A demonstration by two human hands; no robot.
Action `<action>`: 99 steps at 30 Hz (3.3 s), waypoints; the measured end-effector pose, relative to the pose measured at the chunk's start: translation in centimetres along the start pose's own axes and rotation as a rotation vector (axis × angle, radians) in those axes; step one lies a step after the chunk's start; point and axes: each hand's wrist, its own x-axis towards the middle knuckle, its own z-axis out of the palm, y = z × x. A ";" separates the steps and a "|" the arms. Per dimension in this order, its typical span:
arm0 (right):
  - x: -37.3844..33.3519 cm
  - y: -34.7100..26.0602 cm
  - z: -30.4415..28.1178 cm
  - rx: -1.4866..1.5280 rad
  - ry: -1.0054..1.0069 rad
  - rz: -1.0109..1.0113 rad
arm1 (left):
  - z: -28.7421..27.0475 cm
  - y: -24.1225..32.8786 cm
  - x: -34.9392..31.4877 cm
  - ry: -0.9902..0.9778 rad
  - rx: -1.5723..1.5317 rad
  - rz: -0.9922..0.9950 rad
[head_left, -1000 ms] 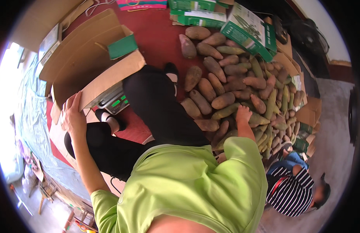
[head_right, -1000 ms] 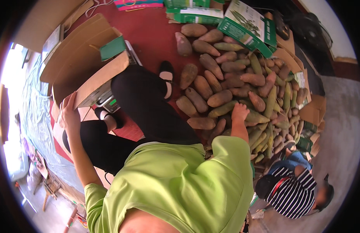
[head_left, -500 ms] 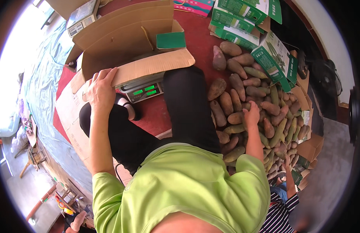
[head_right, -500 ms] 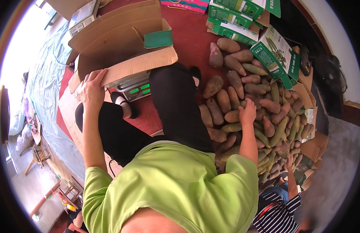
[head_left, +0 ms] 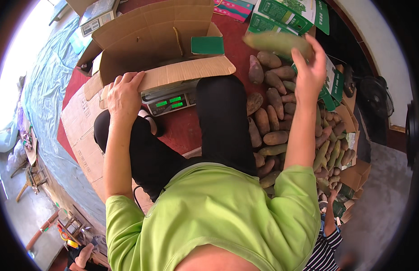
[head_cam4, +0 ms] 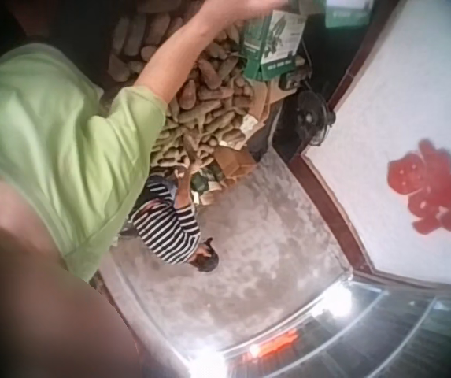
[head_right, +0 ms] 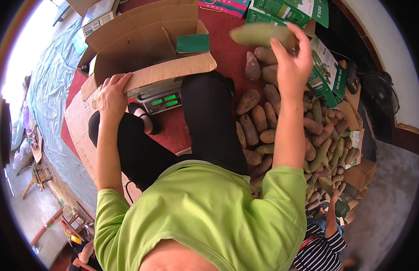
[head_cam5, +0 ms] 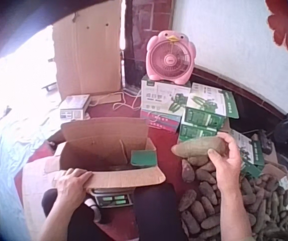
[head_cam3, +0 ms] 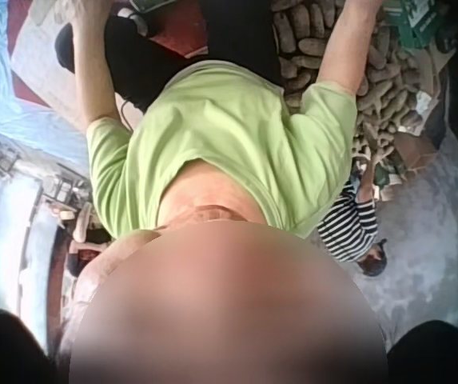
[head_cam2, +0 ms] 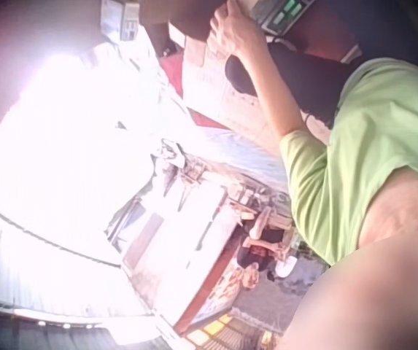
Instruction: Sort produce and pack them into cardboard boxes while using an electronic scale.
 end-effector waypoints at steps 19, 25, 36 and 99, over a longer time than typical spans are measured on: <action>-0.2 7.4 14.0 0.039 -0.090 0.104 | -0.4 -0.2 0.0 -0.042 -0.029 -0.033; -8.5 11.3 4.1 -0.120 0.099 0.269 | -0.3 0.5 0.1 -0.064 -0.045 -0.030; -30.9 20.5 -10.8 -0.984 -0.272 0.706 | 1.1 -0.4 0.2 -0.031 -0.077 0.024; -2.8 1.7 27.4 -0.335 -0.894 -0.103 | 0.0 -0.3 -0.1 -0.026 -0.020 -0.003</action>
